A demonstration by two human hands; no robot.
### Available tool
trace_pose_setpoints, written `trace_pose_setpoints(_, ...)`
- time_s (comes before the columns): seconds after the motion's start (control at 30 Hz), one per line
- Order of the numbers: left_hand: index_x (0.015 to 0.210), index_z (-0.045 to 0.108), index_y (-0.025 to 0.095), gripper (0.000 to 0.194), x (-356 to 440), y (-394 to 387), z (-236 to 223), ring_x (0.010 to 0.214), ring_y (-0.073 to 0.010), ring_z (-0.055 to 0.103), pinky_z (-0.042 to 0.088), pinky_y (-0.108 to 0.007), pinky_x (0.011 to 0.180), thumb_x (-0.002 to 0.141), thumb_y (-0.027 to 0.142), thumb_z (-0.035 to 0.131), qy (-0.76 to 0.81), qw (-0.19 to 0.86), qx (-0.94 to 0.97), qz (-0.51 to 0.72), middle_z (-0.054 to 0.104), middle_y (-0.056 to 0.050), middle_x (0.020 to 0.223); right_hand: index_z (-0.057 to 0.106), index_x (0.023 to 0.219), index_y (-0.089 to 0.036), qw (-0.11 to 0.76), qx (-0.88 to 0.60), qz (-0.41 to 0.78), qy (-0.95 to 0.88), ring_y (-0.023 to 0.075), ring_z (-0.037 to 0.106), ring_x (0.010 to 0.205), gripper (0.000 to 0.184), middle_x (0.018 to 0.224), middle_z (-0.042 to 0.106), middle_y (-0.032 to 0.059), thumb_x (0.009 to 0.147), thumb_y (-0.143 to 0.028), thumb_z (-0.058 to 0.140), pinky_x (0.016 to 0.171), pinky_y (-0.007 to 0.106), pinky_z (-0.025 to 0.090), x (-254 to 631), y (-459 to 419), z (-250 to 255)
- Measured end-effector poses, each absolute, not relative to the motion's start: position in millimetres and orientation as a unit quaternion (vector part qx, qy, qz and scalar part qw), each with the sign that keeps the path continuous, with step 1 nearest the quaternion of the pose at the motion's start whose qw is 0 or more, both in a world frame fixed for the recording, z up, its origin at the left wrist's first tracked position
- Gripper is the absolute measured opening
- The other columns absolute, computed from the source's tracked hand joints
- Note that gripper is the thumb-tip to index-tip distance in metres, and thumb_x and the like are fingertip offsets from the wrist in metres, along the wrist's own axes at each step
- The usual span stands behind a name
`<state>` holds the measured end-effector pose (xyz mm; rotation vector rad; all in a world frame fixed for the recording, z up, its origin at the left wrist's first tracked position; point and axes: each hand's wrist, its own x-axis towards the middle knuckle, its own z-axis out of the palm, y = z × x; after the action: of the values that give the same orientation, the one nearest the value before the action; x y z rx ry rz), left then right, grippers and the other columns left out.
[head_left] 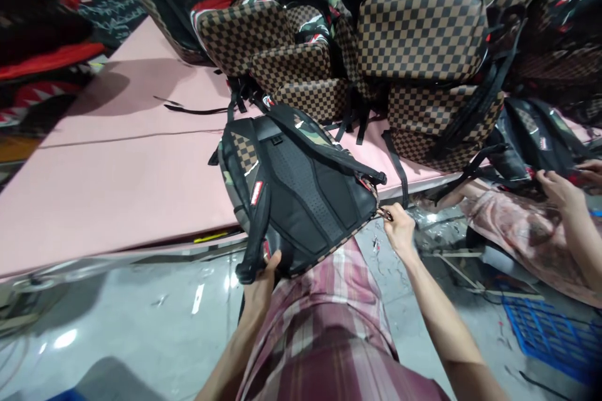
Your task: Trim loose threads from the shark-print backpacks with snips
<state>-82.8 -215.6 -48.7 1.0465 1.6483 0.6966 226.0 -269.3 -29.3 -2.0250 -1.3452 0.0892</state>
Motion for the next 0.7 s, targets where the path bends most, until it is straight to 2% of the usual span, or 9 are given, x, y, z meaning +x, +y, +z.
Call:
trace_pose_setpoints(0.07, 0.089, 0.055, 0.023, 0.028, -86.8, -217.0, -37.8, 0.096, -0.0269, 0.055, 0.041, -0.036, 0.088, 0.07, 0.042, 0.058, 0.693, 0.444, 0.492, 0.285, 0.062, -0.003, 0.088, 0.067, 0.082, -0.018, 0.342, -0.785, 0.07, -0.512, 0.0158, 0.055, 0.066, 0.024, 0.073, 0.06, 0.0028, 0.079, -0.023, 0.043, 0.059, 0.025, 0.038, 239.8, -265.5, -27.7)
trace_pose_setpoints(0.13, 0.09, 0.058, 0.023, 0.029, -99.9, -224.0, -23.7, 0.094, -0.0285, 0.058, 0.043, -0.037, 0.084, 0.07, 0.044, 0.056, 0.691, 0.398, 0.565, 0.213, 0.064, -0.006, 0.089, 0.066, 0.086, -0.017, 0.365, -0.79, 0.096, -0.483, 0.0166, 0.057, 0.067, 0.026, 0.077, 0.063, 0.004, 0.082, -0.033, 0.045, 0.06, 0.026, 0.04, 238.7, -268.6, -27.4)
trace_pose_setpoints(0.23, 0.074, 0.063, 0.022, 0.031, -120.3, -243.5, 4.2, 0.075, -0.0332, 0.062, 0.044, -0.04, 0.07, 0.065, 0.051, 0.06, 0.68, 0.337, 0.65, -0.054, 0.064, -0.01, 0.069, 0.059, 0.109, -0.016, 0.363, -0.821, 0.096, -0.431, 0.0205, 0.06, 0.076, 0.04, 0.092, 0.066, 0.0079, 0.08, -0.043, 0.05, 0.067, 0.03, 0.042, 224.9, -284.7, -27.0)
trace_pose_setpoints(0.3, 0.061, 0.064, 0.022, 0.027, -115.4, -254.7, 23.9, 0.065, -0.031, 0.062, 0.043, -0.037, 0.064, 0.064, 0.049, 0.063, 0.574, 0.364, 0.707, -0.197, 0.062, -0.009, 0.059, 0.054, 0.115, -0.016, 0.335, -0.839, 0.098, -0.418, 0.0221, 0.061, 0.078, 0.045, 0.096, 0.066, 0.009, 0.081, -0.046, 0.049, 0.069, 0.032, 0.042, 215.5, -297.3, -25.4)
trace_pose_setpoints(0.33, 0.06, 0.065, 0.023, 0.024, -104.3, -256.8, 32.0, 0.065, -0.0282, 0.062, 0.043, -0.034, 0.063, 0.067, 0.046, 0.062, 0.5, 0.397, 0.74, -0.212, 0.062, -0.008, 0.058, 0.054, 0.114, -0.017, 0.325, -0.841, 0.102, -0.42, 0.022, 0.061, 0.078, 0.043, 0.094, 0.067, 0.0087, 0.083, -0.045, 0.047, 0.068, 0.032, 0.043, 211.6, -302.3, -24.1)
trace_pose_setpoints(0.4, 0.073, 0.07, 0.028, 0.022, -67.7, -251.3, 41.3, 0.07, -0.021, 0.061, 0.042, -0.028, 0.065, 0.079, 0.04, 0.052, 0.367, 0.445, 0.809, -0.116, 0.065, -0.005, 0.069, 0.056, 0.108, -0.018, 0.324, -0.83, 0.105, -0.442, 0.0209, 0.061, 0.077, 0.037, 0.091, 0.067, 0.0075, 0.085, -0.043, 0.044, 0.068, 0.031, 0.043, 205.8, -308.7, -20.9)
trace_pose_setpoints(0.47, 0.091, 0.07, 0.027, 0.025, -22.9, -233.4, 40.2, 0.077, -0.0187, 0.057, 0.041, -0.028, 0.069, 0.085, 0.034, 0.047, 0.361, 0.356, 0.861, 0.05, 0.066, -0.006, 0.079, 0.058, 0.103, -0.018, 0.333, -0.809, 0.091, -0.475, 0.0207, 0.06, 0.08, 0.033, 0.091, 0.066, 0.007, 0.085, -0.043, 0.044, 0.07, 0.031, 0.043, 202.1, -310.7, -17.4)
trace_pose_setpoints(0.53, 0.099, 0.068, 0.025, 0.023, 15.4, -209.2, 32.1, 0.084, -0.0185, 0.053, 0.04, -0.03, 0.075, 0.084, 0.031, 0.051, 0.352, 0.267, 0.885, 0.149, 0.064, -0.006, 0.088, 0.059, 0.103, -0.019, 0.338, -0.791, 0.076, -0.504, 0.021, 0.059, 0.084, 0.032, 0.093, 0.065, 0.0072, 0.085, -0.043, 0.046, 0.072, 0.031, 0.043, 199.7, -311.0, -14.4)
trace_pose_setpoints(0.7, 0.093, 0.069, 0.024, 0.018, 48.6, -170.5, 16.4, 0.084, -0.0174, 0.049, 0.039, -0.029, 0.073, 0.082, 0.031, 0.057, 0.277, 0.211, 0.928, 0.134, 0.063, -0.003, 0.089, 0.061, 0.104, -0.019, 0.321, -0.789, 0.057, -0.52, 0.0201, 0.059, 0.081, 0.032, 0.09, 0.066, 0.0067, 0.087, -0.041, 0.045, 0.071, 0.03, 0.043, 193.4, -313.1, -11.1)
